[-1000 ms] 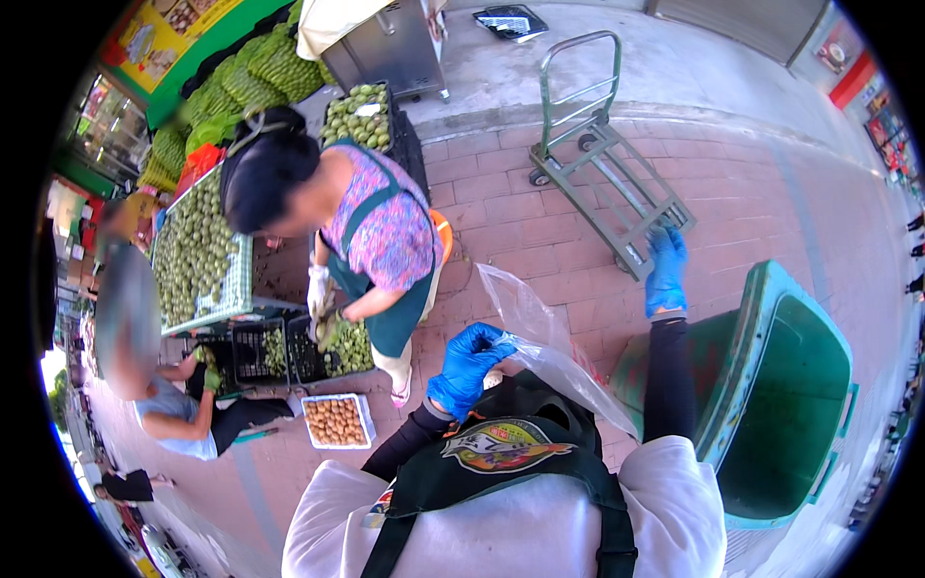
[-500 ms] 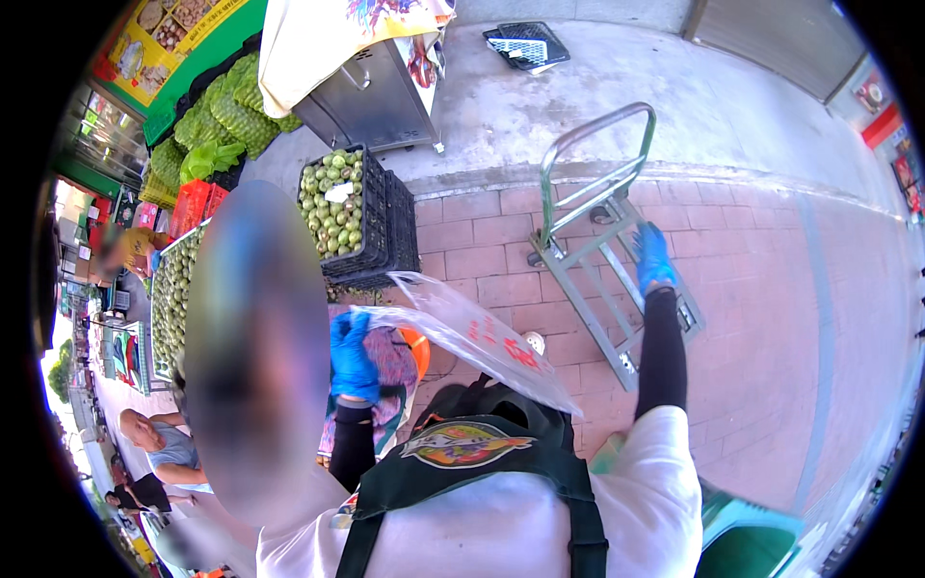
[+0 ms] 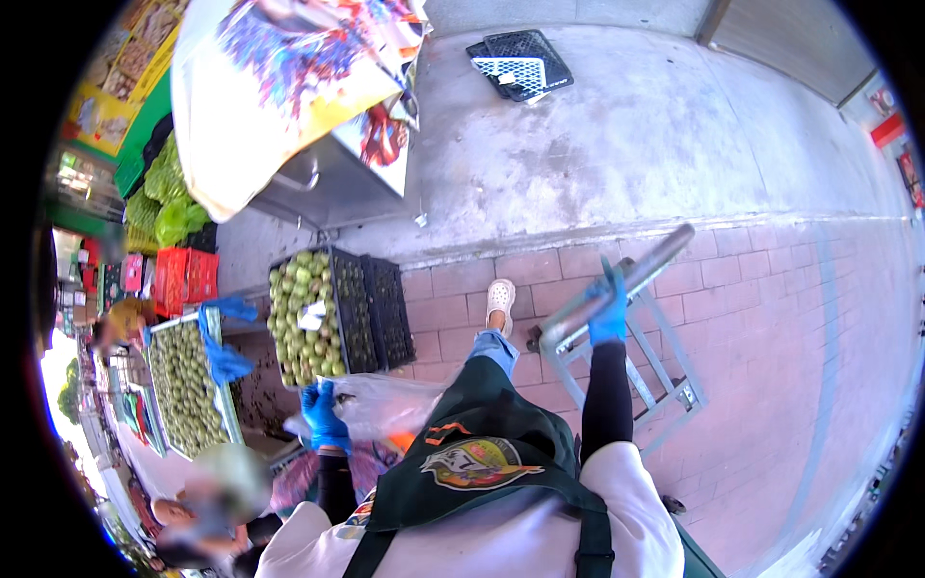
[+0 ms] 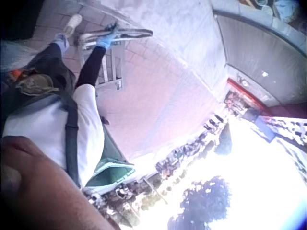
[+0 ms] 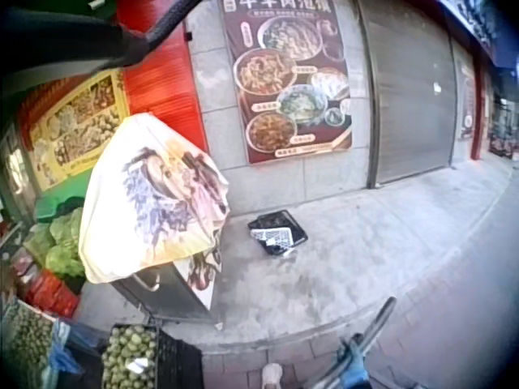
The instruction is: The person inspects a crate of brown round fruits, picking one up to examine it before placing it back. They then retrieve a plastic bag from a cardboard box, open it, and walk through the market area while holding the bag. The person moves a green trash bin and continues to hold the open bag while navigating the crowded sidewalk.
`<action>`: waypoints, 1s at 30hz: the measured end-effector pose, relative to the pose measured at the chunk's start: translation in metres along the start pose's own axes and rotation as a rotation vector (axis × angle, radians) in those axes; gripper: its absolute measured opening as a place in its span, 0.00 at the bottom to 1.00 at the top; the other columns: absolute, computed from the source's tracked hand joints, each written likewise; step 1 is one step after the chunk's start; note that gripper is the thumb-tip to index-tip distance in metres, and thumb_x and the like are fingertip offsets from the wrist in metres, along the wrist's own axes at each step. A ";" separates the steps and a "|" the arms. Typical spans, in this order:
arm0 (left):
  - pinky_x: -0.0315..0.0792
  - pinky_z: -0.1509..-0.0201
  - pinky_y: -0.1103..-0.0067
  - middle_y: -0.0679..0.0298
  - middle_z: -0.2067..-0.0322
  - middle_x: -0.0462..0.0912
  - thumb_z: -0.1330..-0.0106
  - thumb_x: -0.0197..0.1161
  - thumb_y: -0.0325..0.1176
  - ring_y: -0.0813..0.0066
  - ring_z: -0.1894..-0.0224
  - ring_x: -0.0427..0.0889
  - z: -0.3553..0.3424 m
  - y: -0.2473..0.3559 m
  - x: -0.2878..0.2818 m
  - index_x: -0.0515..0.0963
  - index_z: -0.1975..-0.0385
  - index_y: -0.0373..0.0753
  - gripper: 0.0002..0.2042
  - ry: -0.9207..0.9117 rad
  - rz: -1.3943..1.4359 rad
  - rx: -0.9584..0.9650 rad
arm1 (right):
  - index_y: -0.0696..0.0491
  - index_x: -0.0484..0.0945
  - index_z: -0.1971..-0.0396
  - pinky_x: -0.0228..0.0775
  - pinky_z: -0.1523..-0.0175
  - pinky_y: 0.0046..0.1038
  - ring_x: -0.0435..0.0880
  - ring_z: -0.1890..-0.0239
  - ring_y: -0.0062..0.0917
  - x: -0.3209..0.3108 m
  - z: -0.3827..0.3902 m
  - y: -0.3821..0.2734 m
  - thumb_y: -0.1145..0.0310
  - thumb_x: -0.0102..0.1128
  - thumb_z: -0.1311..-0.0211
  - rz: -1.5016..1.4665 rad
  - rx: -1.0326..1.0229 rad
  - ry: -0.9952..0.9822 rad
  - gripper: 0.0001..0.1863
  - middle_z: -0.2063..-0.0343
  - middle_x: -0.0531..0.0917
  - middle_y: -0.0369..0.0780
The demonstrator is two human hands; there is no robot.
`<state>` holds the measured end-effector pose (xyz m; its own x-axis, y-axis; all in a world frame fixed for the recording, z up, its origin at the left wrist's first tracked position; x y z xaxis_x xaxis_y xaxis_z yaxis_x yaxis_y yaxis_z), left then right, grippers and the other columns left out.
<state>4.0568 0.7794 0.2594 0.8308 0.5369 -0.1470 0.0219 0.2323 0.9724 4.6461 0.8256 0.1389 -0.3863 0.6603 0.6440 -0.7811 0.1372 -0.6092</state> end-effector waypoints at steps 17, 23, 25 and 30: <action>0.68 0.69 0.77 0.64 0.74 0.75 0.47 0.58 0.28 0.74 0.73 0.73 -0.149 -0.097 0.088 0.73 0.71 0.34 0.07 -0.161 -0.615 -0.446 | 0.60 0.72 0.60 0.52 0.82 0.16 0.57 0.91 0.11 0.043 -0.032 -0.129 0.62 0.42 0.39 -0.305 0.159 0.015 0.17 0.92 0.60 0.27; 0.68 0.74 0.77 0.65 0.74 0.74 0.46 0.57 0.29 0.72 0.72 0.73 -0.168 -0.106 0.079 0.72 0.69 0.35 0.07 -0.200 -0.666 -0.436 | 0.60 0.74 0.64 0.52 0.81 0.16 0.56 0.91 0.11 0.109 -0.071 -0.169 0.64 0.43 0.39 -0.415 0.116 -0.117 0.16 0.92 0.60 0.27; 0.68 0.66 0.78 0.62 0.71 0.78 0.49 0.60 0.27 0.75 0.74 0.72 -0.164 -0.124 0.086 0.75 0.67 0.31 0.11 -0.091 -0.491 -0.517 | 0.61 0.74 0.63 0.52 0.81 0.16 0.56 0.91 0.11 0.133 -0.094 -0.179 0.64 0.44 0.40 -0.405 0.094 -0.137 0.16 0.92 0.60 0.27; 0.65 0.80 0.79 0.66 0.79 0.72 0.46 0.56 0.28 0.73 0.84 0.68 -0.208 -0.173 0.121 0.71 0.62 0.42 0.11 -0.214 -0.604 -0.514 | 0.61 0.74 0.62 0.54 0.80 0.16 0.57 0.91 0.10 0.173 -0.157 -0.201 0.64 0.45 0.41 -0.414 0.071 -0.153 0.17 0.92 0.60 0.26</action>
Point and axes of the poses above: each hand's wrist, its own z-axis away from the middle knuckle, its own x-axis out of the palm, y = z × x, the point moved 7 cm from there along -z, towards the middle knuckle
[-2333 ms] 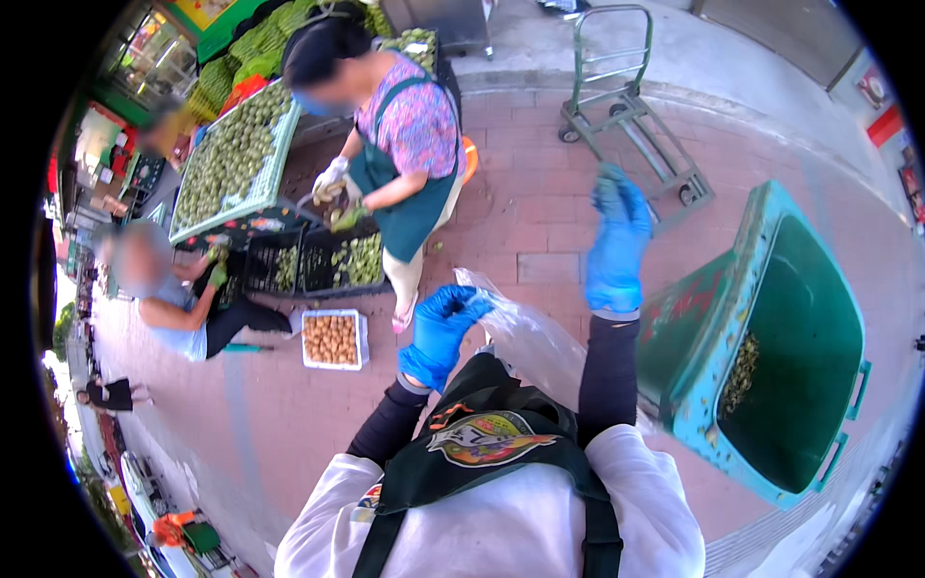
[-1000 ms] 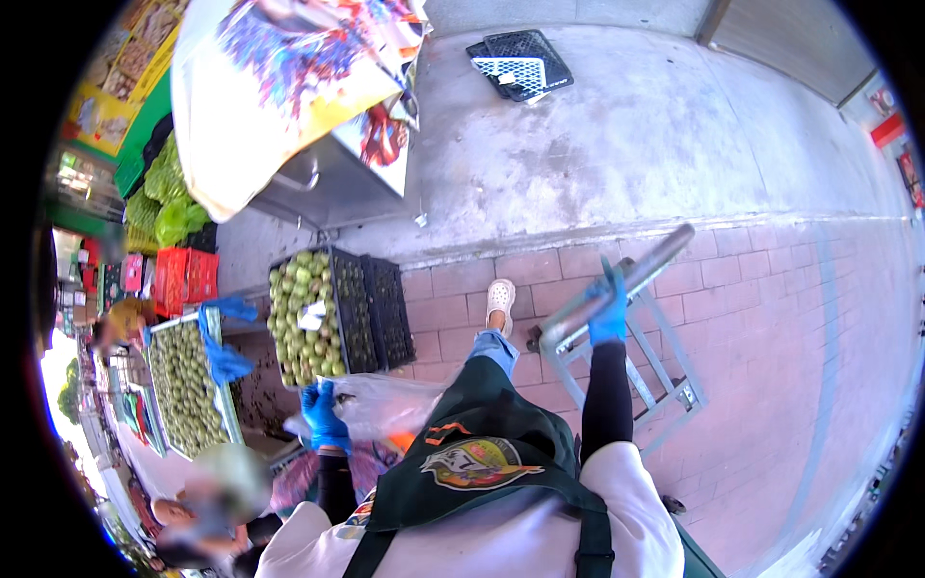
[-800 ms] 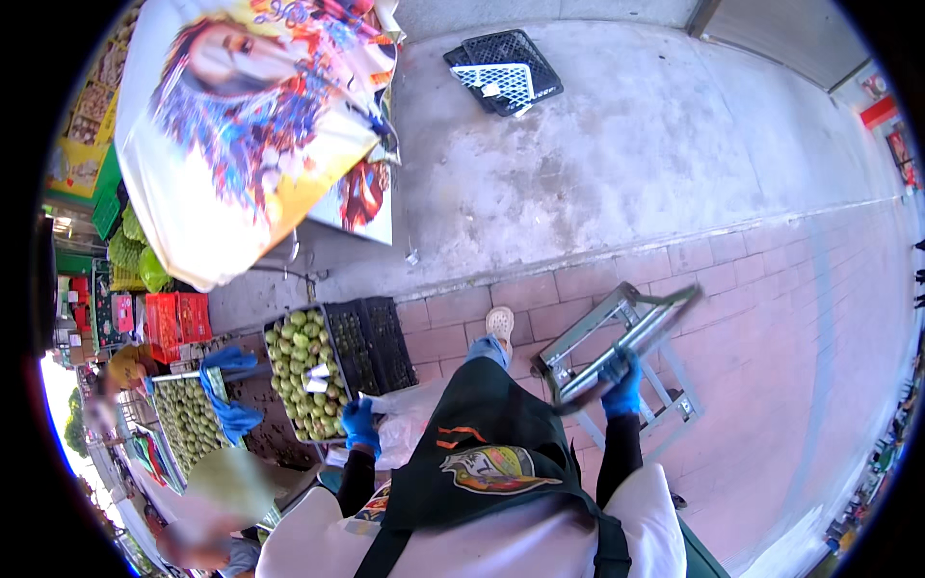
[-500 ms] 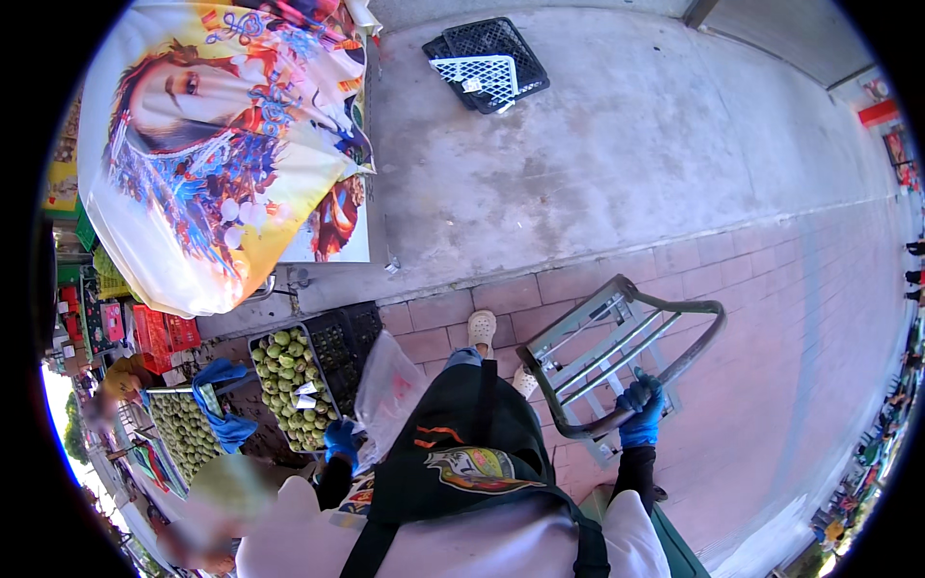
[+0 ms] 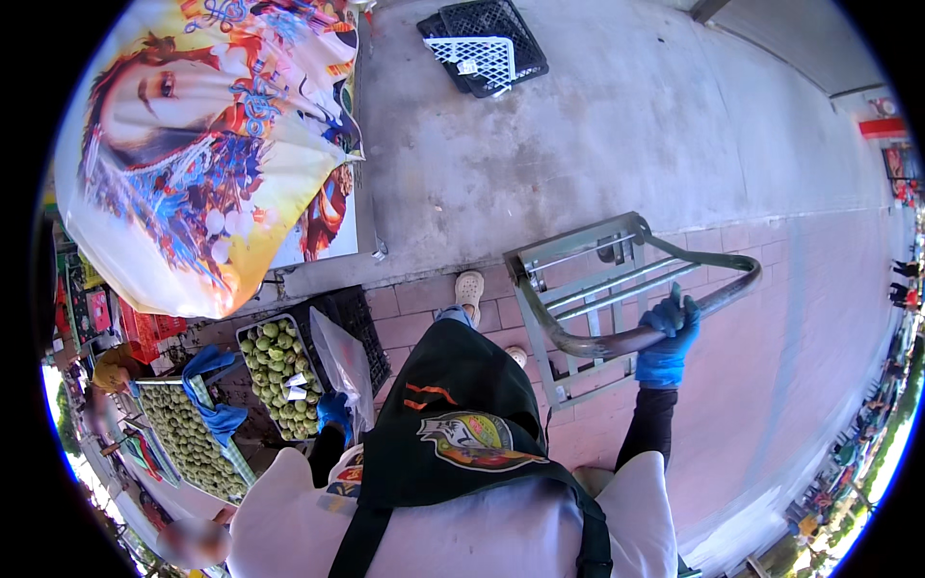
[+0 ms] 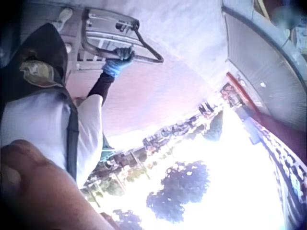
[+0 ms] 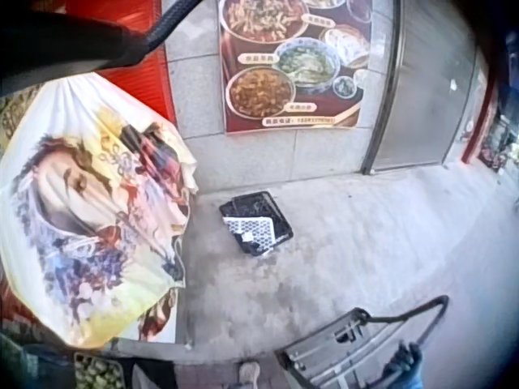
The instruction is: The person inspects a crate of brown round fruits, picking one up to examine it before placing it back. They then retrieve a plastic bag from a cardboard box, open it, and walk through the market area while holding the bag. The person moves a green trash bin and continues to hold the open bag while navigating the crowded sidewalk.
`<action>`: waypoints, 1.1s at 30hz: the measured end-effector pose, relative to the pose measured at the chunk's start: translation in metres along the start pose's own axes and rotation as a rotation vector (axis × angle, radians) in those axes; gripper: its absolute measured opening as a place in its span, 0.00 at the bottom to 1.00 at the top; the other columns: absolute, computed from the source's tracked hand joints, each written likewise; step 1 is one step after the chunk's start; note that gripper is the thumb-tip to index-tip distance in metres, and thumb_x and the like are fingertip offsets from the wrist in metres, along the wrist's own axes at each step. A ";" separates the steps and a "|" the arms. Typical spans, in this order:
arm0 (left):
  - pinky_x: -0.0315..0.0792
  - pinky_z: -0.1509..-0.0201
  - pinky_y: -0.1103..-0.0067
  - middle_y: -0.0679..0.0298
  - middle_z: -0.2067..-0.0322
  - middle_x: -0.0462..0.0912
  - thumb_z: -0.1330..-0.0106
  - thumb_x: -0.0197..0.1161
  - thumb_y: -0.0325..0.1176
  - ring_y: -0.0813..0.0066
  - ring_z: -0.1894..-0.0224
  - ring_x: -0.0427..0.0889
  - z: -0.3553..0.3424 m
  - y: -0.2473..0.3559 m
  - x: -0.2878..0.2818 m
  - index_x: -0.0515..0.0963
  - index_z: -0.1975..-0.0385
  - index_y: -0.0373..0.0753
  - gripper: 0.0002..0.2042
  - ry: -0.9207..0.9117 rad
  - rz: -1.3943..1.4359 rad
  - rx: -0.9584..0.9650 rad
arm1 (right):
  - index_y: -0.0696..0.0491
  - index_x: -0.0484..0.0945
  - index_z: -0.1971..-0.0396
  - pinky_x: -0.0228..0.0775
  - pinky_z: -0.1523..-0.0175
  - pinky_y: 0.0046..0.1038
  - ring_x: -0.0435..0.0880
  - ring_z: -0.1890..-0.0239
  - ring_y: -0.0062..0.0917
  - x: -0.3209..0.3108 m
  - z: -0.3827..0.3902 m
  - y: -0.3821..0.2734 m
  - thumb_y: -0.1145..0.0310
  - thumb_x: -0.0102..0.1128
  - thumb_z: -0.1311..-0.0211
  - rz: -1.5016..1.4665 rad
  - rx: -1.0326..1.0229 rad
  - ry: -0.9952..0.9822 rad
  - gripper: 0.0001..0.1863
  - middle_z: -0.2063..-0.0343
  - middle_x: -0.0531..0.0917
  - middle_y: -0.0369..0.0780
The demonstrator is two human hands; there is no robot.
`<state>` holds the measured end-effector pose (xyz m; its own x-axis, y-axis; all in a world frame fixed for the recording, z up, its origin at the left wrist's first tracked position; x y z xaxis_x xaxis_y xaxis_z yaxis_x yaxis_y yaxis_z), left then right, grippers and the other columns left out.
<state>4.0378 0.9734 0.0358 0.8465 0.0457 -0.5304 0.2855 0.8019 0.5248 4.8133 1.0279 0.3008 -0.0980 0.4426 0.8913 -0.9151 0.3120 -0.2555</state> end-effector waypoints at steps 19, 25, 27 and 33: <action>0.68 0.59 0.79 0.59 0.69 0.77 0.45 0.52 0.24 0.73 0.66 0.75 0.068 0.285 0.099 0.72 0.65 0.34 0.08 -0.218 -0.326 0.200 | 0.61 0.71 0.59 0.56 0.77 0.16 0.58 0.88 0.10 0.123 -0.235 0.091 0.65 0.43 0.43 0.226 -0.003 0.038 0.17 0.90 0.60 0.25; 0.68 0.57 0.81 0.62 0.69 0.78 0.46 0.51 0.22 0.76 0.64 0.75 0.057 0.348 0.175 0.74 0.67 0.35 0.08 -0.382 0.088 0.479 | 0.59 0.72 0.67 0.62 0.71 0.24 0.62 0.85 0.20 0.180 -0.361 0.142 0.64 0.43 0.46 0.210 0.170 -0.087 0.15 0.91 0.61 0.30; 0.68 0.58 0.81 0.62 0.70 0.78 0.47 0.51 0.22 0.75 0.65 0.76 0.058 0.336 0.167 0.75 0.69 0.35 0.08 -0.319 0.054 0.476 | 0.55 0.69 0.76 0.63 0.68 0.26 0.64 0.82 0.23 0.207 -0.403 0.164 0.62 0.41 0.44 0.313 0.110 -0.071 0.12 0.88 0.62 0.32; 0.67 0.67 0.81 0.66 0.73 0.76 0.46 0.54 0.25 0.80 0.71 0.71 0.062 0.212 0.076 0.74 0.68 0.35 0.07 -0.041 0.050 0.016 | 0.53 0.63 0.82 0.68 0.64 0.33 0.66 0.83 0.25 0.260 -0.526 0.146 0.65 0.35 0.43 0.363 -0.213 0.087 0.12 0.88 0.65 0.34</action>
Point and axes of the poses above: each hand's wrist, its own z-axis away from the middle knuckle, its own x-axis out of the palm, y = z × x, the point moved 7 cm from there along -z, towards the middle knuckle
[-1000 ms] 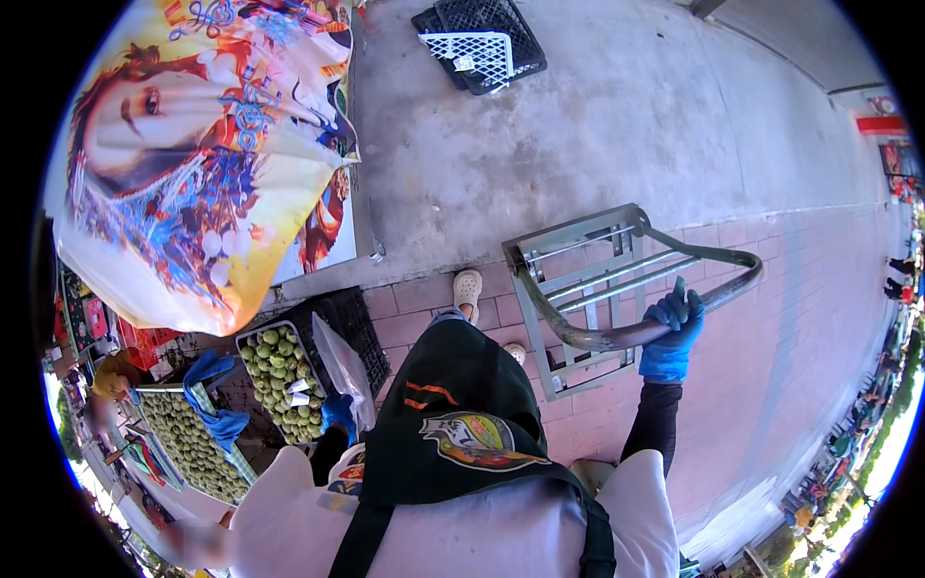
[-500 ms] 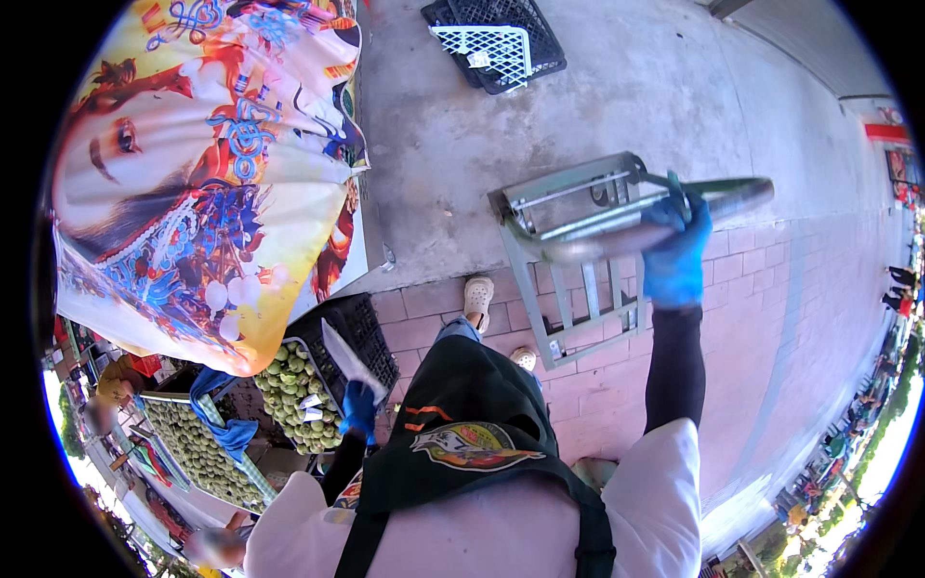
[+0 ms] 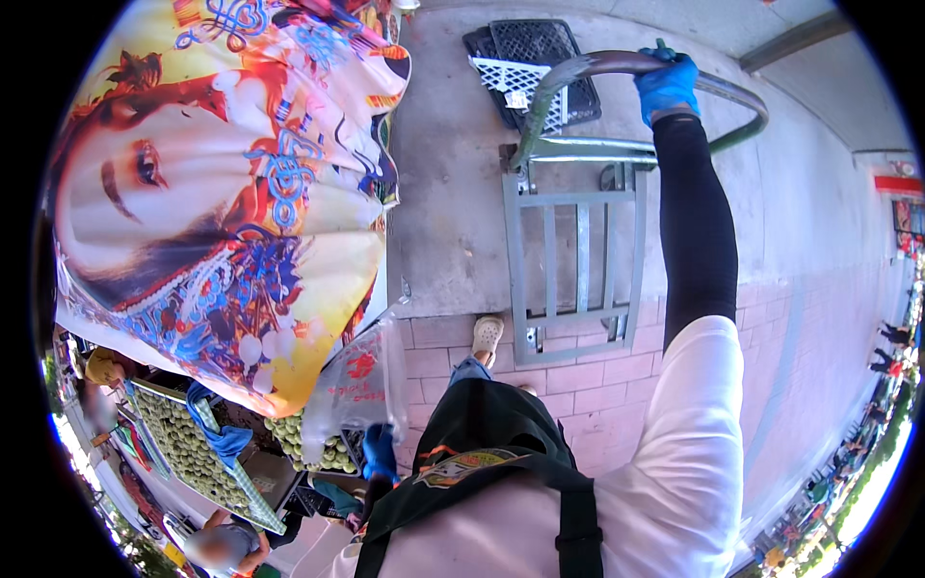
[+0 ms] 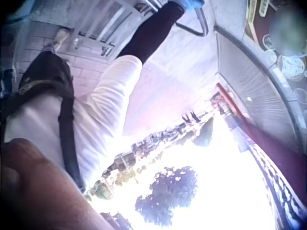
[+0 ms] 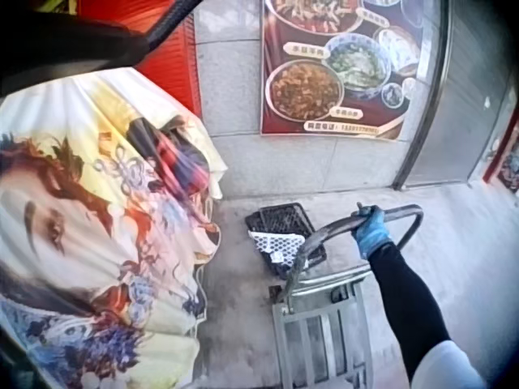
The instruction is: The person inspects a crate of brown round fruits, picking one up to examine it before placing it back. They then retrieve a plastic bag from a cardboard box, open it, and walk through the market area while holding the bag. The person moves a green trash bin and continues to hold the open bag while navigating the crowded sidewalk.
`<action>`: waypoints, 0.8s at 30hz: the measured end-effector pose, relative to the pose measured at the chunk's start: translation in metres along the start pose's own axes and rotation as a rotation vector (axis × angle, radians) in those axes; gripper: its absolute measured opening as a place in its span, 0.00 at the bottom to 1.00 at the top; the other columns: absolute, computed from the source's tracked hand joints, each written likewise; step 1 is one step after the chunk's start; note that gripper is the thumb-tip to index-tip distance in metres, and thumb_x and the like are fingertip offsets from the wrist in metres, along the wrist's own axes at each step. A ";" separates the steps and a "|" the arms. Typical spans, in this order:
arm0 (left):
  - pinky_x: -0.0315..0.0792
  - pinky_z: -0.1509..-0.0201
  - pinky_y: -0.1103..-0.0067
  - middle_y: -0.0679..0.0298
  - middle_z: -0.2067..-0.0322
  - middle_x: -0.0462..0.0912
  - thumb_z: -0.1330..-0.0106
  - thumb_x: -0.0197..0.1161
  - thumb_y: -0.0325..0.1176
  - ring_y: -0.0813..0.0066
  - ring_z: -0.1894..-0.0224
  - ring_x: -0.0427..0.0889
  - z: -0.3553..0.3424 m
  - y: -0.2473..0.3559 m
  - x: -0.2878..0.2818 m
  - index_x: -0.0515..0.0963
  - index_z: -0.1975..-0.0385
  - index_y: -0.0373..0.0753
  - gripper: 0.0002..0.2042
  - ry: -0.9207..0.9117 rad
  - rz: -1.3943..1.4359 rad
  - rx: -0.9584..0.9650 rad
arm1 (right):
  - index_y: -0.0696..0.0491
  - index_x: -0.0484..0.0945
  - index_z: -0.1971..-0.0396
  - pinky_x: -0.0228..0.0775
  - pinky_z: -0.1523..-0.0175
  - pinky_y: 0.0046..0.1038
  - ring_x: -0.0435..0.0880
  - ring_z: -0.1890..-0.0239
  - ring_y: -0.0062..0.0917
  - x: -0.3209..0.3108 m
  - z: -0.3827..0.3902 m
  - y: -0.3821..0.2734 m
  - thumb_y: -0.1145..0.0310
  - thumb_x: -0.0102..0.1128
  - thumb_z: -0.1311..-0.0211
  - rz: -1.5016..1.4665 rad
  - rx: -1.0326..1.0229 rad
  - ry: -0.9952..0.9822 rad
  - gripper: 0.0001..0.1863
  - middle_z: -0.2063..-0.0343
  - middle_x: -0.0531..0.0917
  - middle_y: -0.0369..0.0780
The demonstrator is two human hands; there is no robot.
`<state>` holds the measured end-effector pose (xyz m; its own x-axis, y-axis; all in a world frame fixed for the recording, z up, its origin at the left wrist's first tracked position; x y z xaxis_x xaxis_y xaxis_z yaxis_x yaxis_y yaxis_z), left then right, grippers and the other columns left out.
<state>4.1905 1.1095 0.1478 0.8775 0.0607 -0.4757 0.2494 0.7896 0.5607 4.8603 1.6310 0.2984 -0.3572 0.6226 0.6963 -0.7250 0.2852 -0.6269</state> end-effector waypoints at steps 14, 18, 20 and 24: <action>0.70 0.62 0.71 0.56 0.69 0.79 0.47 0.53 0.39 0.65 0.66 0.77 0.053 -0.214 -0.059 0.78 0.69 0.42 0.12 -0.105 -0.890 -0.112 | 0.60 0.72 0.67 0.67 0.55 0.39 0.72 0.74 0.31 0.014 -0.092 0.000 0.64 0.34 0.41 -0.090 0.132 -0.015 0.18 0.84 0.72 0.36; 0.70 0.61 0.70 0.57 0.69 0.79 0.44 0.50 0.39 0.64 0.64 0.77 0.030 -0.193 -0.045 0.78 0.69 0.43 0.11 -0.123 -0.952 -0.046 | 0.60 0.72 0.65 0.67 0.54 0.40 0.72 0.71 0.32 0.017 -0.113 0.003 0.64 0.35 0.41 -0.093 0.125 0.015 0.17 0.82 0.73 0.36; 0.71 0.60 0.70 0.58 0.68 0.79 0.43 0.49 0.39 0.64 0.63 0.77 0.015 -0.178 -0.039 0.78 0.69 0.44 0.12 -0.125 -0.998 0.009 | 0.60 0.72 0.65 0.67 0.54 0.40 0.72 0.71 0.32 0.021 -0.129 -0.002 0.64 0.36 0.42 -0.087 0.121 0.018 0.17 0.82 0.73 0.36; 0.70 0.61 0.69 0.58 0.69 0.79 0.43 0.48 0.38 0.63 0.63 0.77 -0.003 -0.126 -0.024 0.78 0.70 0.44 0.12 -0.102 -0.960 -0.063 | 0.59 0.72 0.65 0.68 0.54 0.41 0.73 0.72 0.33 0.040 -0.171 0.005 0.66 0.36 0.42 -0.120 0.083 0.067 0.16 0.82 0.73 0.37</action>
Point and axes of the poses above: each hand's wrist, its own z-axis away from the middle knuckle, its own x-axis out of the palm, y = z × x, the point moved 7 cm from there along -z, towards the middle knuckle
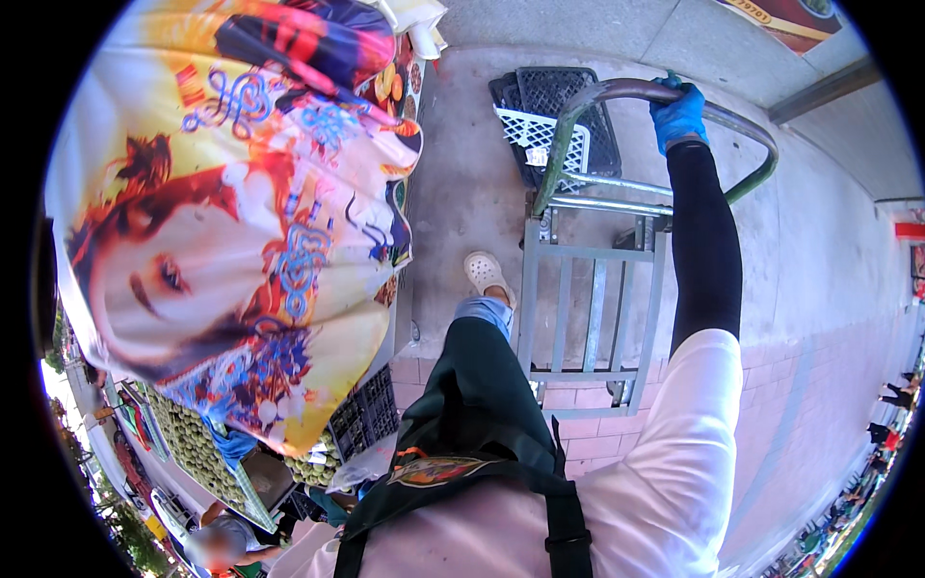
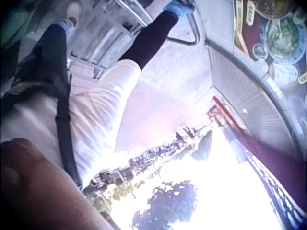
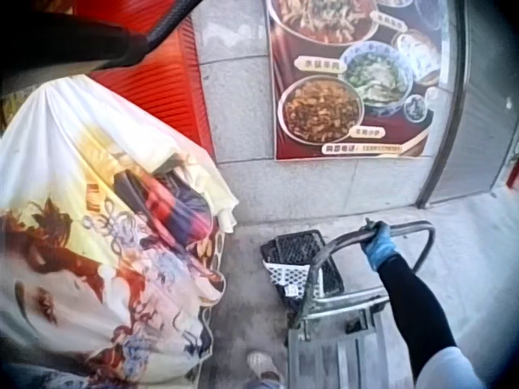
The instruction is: The person inspects a crate of brown round fruits, picking one up to examine it before placing it back. They then retrieve a plastic bag from a cardboard box, open it, and walk through the market area while holding the bag. The person moves a green trash bin and continues to hold the open bag while navigating the crowded sidewalk.
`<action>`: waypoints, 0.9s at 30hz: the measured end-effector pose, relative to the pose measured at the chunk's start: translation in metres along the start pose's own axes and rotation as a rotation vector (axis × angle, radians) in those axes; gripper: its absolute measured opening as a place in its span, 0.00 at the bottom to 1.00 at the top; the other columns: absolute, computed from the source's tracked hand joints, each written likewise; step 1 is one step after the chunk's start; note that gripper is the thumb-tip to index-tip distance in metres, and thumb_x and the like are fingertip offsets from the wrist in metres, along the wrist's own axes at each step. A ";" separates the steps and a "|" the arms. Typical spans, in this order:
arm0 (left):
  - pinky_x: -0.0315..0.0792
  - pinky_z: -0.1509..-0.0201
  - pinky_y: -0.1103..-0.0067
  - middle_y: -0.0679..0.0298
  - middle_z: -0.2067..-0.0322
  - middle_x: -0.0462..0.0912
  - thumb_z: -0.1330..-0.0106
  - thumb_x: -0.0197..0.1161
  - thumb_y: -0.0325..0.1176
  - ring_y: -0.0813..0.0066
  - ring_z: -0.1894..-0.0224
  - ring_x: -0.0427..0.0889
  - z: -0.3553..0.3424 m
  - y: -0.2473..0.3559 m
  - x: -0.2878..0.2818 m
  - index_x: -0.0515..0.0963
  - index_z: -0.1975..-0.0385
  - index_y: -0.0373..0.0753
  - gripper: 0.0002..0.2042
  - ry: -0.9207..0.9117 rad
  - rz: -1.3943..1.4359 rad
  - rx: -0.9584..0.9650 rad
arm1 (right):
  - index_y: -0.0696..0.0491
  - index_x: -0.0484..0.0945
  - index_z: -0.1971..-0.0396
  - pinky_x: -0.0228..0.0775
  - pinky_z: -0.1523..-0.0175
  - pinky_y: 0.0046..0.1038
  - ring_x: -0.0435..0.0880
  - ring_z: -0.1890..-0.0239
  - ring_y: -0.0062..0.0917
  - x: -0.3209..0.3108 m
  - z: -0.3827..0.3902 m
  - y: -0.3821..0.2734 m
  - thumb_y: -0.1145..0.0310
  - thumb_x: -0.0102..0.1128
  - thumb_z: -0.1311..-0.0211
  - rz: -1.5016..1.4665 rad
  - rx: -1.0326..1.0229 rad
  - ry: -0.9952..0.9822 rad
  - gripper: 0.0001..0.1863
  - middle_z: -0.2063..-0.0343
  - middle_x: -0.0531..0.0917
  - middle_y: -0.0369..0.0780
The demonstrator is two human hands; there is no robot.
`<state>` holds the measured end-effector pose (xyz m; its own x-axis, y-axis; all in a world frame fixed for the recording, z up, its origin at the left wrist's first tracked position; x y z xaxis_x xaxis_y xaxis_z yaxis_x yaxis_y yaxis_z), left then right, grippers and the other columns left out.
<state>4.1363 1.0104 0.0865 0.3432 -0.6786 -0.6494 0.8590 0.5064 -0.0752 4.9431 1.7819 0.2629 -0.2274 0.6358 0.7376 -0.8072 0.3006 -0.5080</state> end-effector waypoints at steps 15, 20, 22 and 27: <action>0.70 0.64 0.67 0.57 0.71 0.79 0.44 0.49 0.38 0.60 0.66 0.78 -0.017 0.117 -0.117 0.79 0.74 0.42 0.11 -0.151 -0.025 -0.137 | 0.59 0.69 0.75 0.69 0.55 0.41 0.71 0.78 0.31 0.171 -0.180 0.087 0.69 0.38 0.44 0.129 0.060 -0.095 0.11 0.84 0.71 0.40; 0.69 0.65 0.67 0.56 0.72 0.79 0.45 0.49 0.38 0.59 0.67 0.78 -0.010 0.135 -0.132 0.79 0.75 0.41 0.11 -0.170 -0.029 -0.147 | 0.62 0.67 0.58 0.66 0.47 0.44 0.75 0.57 0.41 0.242 -0.210 0.133 0.65 0.54 0.43 0.203 0.244 -0.214 0.18 0.63 0.78 0.48; 0.69 0.65 0.67 0.56 0.72 0.79 0.45 0.50 0.37 0.58 0.67 0.78 0.009 0.146 -0.120 0.79 0.76 0.41 0.11 -0.184 -0.002 -0.172 | 0.61 0.64 0.52 0.65 0.44 0.42 0.72 0.52 0.40 0.270 -0.218 0.178 0.66 0.54 0.42 0.410 0.360 -0.415 0.22 0.57 0.73 0.49; 0.69 0.66 0.66 0.56 0.73 0.79 0.45 0.50 0.37 0.57 0.69 0.78 0.036 0.141 -0.112 0.79 0.77 0.40 0.11 -0.194 -0.052 -0.146 | 0.59 0.69 0.61 0.71 0.51 0.36 0.75 0.60 0.36 0.296 -0.241 0.214 0.65 0.55 0.43 0.504 0.226 -0.557 0.15 0.65 0.74 0.48</action>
<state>4.2327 1.1386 0.1754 0.3786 -0.7878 -0.4858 0.8181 0.5303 -0.2225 4.8346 2.2057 0.2653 -0.7876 0.1888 0.5866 -0.6113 -0.1194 -0.7823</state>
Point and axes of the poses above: each hand's wrist, its own z-axis away from the middle knuckle, its own x-axis out of the palm, y = z × x, the point moved 7 cm from there along -z, towards the middle knuckle
